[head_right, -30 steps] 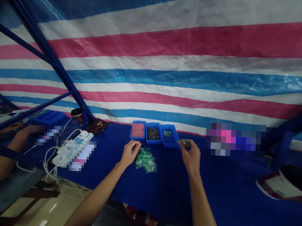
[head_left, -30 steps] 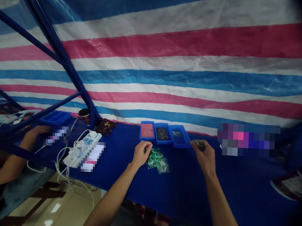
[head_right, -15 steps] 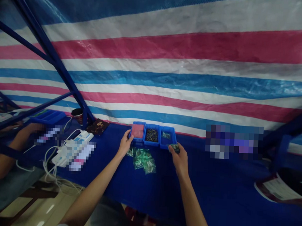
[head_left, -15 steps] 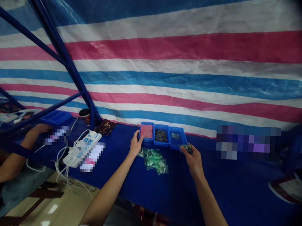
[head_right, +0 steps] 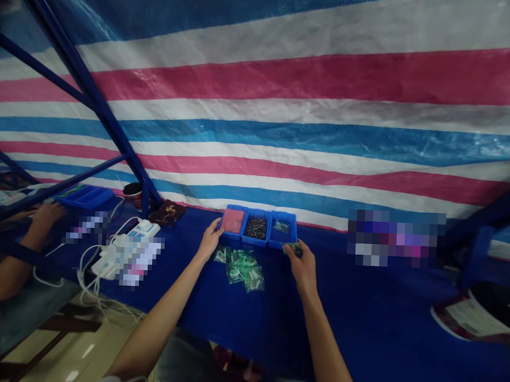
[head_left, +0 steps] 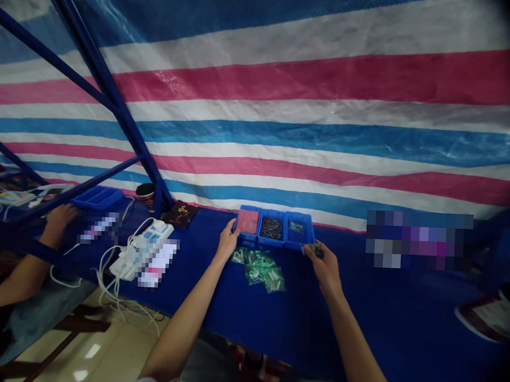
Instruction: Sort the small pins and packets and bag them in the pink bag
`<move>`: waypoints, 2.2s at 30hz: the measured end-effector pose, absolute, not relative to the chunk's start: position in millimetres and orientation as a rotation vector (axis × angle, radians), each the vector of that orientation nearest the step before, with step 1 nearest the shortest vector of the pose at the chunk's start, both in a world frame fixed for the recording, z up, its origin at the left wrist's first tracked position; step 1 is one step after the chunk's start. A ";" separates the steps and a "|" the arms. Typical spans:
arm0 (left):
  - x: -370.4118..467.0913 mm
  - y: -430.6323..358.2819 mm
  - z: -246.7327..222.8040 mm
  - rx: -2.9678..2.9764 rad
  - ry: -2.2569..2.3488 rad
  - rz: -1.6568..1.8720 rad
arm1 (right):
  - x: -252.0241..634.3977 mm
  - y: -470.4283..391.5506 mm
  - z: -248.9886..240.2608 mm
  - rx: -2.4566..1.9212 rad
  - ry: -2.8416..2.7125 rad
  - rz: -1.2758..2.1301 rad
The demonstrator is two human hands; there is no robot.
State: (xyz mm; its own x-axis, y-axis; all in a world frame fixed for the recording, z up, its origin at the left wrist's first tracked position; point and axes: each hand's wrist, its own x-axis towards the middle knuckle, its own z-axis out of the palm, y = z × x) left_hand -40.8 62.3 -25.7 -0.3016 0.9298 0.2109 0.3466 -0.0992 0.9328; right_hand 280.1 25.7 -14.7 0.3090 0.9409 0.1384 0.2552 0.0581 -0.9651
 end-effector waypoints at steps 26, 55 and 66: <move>22.1 -12.3 24.3 1.820 1.307 1.276 | 177.7 2.5 19.1 -0.947 -1.402 1.142; 21.4 -21.0 -0.8 1.768 1.352 1.260 | 189.2 -13.4 12.4 -1.022 -1.605 1.105; 22.3 -20.7 -2.8 1.895 1.341 1.179 | 189.3 -13.7 17.4 -0.930 -1.616 1.112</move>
State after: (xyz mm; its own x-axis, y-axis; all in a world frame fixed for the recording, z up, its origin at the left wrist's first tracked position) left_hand 22.3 -20.7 -2.8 0.1258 0.9287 0.3488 0.4653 -0.3658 0.8060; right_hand 189.3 -13.7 17.4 -0.2776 0.9217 0.2711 0.0768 0.3025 -0.9500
